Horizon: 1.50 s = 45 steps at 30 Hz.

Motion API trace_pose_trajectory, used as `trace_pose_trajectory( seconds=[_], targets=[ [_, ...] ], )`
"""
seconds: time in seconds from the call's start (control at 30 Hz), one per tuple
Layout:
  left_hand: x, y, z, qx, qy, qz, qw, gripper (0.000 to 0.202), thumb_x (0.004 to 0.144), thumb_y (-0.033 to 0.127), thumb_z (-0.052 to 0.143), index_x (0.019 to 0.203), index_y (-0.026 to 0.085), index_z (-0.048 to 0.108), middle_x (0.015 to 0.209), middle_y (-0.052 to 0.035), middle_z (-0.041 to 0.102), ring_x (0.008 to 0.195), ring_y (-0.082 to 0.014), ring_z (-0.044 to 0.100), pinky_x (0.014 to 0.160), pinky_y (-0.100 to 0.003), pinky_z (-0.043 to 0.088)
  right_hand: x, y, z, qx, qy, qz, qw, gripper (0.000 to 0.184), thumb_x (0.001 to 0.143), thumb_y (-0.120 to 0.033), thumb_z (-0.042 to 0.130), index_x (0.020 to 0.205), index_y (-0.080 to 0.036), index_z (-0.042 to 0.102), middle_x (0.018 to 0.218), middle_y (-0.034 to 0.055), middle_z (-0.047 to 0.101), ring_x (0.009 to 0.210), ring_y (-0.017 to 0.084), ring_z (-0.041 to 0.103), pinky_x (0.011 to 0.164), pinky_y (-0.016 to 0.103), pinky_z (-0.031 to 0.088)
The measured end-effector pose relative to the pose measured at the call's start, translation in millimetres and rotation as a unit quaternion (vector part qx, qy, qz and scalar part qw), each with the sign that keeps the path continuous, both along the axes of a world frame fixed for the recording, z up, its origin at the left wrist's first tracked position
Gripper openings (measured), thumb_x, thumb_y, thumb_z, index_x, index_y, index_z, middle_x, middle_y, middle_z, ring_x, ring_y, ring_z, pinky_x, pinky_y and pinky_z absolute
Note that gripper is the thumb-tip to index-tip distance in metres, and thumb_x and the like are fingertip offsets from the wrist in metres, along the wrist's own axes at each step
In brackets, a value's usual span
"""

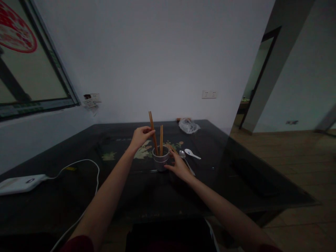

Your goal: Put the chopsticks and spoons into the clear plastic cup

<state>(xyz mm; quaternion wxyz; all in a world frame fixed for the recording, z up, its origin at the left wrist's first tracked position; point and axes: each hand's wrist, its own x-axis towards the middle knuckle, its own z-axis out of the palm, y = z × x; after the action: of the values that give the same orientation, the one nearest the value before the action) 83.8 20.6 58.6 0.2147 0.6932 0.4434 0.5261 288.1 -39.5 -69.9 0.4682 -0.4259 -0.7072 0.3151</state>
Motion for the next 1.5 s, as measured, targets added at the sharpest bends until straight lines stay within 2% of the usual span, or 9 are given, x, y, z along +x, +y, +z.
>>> trace_pose_trajectory(
  seconds=[0.23, 0.63, 0.9, 1.3, 1.5],
  targets=[
    [5.2, 7.2, -22.2, -0.05, 0.064, -0.005, 0.997, 0.031, 0.064, 0.044, 0.067, 0.071, 0.013, 0.068, 0.068, -0.0062, 0.069, 0.065, -0.0182, 0.063, 0.06, -0.026, 0.046, -10.1, 3.6, -5.5, 0.024, -0.012, 0.015, 1.0, 0.079, 0.06, -0.026, 0.079, 0.13, -0.019, 0.044, 0.129, 0.0121, 0.053, 0.119, 0.027, 0.049, 0.103, 0.043, 0.036],
    [4.3, 9.3, -42.1, -0.059, 0.078, -0.004, 0.995, 0.031, 0.066, 0.044, 0.066, 0.073, 0.014, 0.07, 0.072, -0.0077, 0.071, 0.069, -0.0207, 0.065, 0.062, -0.027, 0.047, -17.7, 12.0, 0.6, 0.035, -0.018, 0.012, 0.999, 0.089, 0.054, -0.033, 0.082, 0.131, -0.017, 0.041, 0.129, 0.0135, 0.05, 0.122, 0.028, 0.046, 0.103, 0.043, 0.034],
    [4.1, 13.3, -46.1, -0.059, 0.086, -0.009, 0.995, 0.033, 0.065, 0.045, 0.066, 0.075, 0.014, 0.071, 0.074, -0.0077, 0.071, 0.069, -0.0198, 0.064, 0.062, -0.027, 0.045, -22.6, 10.9, 0.8, 0.027, 0.006, 0.016, 0.999, 0.093, 0.054, -0.031, 0.082, 0.134, -0.019, 0.037, 0.132, 0.0126, 0.048, 0.124, 0.028, 0.044, 0.105, 0.043, 0.033],
    [5.6, 8.0, -45.1, -0.072, 0.117, 0.003, 0.991, 0.033, 0.066, 0.044, 0.062, 0.071, 0.012, 0.07, 0.066, -0.0048, 0.067, 0.063, -0.0167, 0.057, 0.057, -0.024, 0.04, -20.5, 16.2, -2.9, 0.037, 0.035, 0.045, 0.998, 0.091, 0.058, -0.032, 0.08, 0.136, -0.017, 0.035, 0.133, 0.013, 0.049, 0.126, 0.026, 0.044, 0.107, 0.04, 0.032],
    [3.5, 8.5, -47.0, -0.079, 0.123, 0.003, 0.989, 0.035, 0.065, 0.047, 0.063, 0.07, 0.013, 0.07, 0.064, -0.0038, 0.065, 0.062, -0.0163, 0.056, 0.056, -0.023, 0.039, -19.5, 19.2, -6.8, 0.019, 0.04, 0.047, 0.998, 0.094, 0.056, -0.029, 0.081, 0.137, -0.019, 0.034, 0.133, 0.0128, 0.049, 0.124, 0.026, 0.046, 0.106, 0.041, 0.034]
  ],
)
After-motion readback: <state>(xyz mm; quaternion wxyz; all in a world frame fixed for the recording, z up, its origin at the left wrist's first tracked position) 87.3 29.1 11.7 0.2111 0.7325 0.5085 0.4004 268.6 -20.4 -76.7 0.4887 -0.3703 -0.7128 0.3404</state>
